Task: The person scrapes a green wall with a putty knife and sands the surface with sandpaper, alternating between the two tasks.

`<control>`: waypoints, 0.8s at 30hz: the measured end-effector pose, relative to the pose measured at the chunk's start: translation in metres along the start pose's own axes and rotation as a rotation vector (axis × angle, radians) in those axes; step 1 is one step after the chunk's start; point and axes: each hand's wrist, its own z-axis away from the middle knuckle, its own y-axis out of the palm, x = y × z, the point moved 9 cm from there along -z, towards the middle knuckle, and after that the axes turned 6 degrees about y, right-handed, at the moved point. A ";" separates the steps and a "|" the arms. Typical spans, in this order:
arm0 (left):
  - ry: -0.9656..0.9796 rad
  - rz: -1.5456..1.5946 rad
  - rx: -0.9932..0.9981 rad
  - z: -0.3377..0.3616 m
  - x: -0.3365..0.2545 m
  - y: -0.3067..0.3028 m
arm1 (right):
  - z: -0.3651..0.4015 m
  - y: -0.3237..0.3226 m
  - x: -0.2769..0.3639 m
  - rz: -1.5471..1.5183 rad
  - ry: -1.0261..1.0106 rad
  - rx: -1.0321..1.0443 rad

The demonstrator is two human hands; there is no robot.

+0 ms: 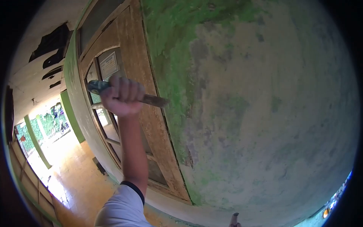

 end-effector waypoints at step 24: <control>0.320 -0.231 0.021 0.016 -0.030 0.005 | 0.010 -0.003 -0.010 -0.067 0.005 -0.026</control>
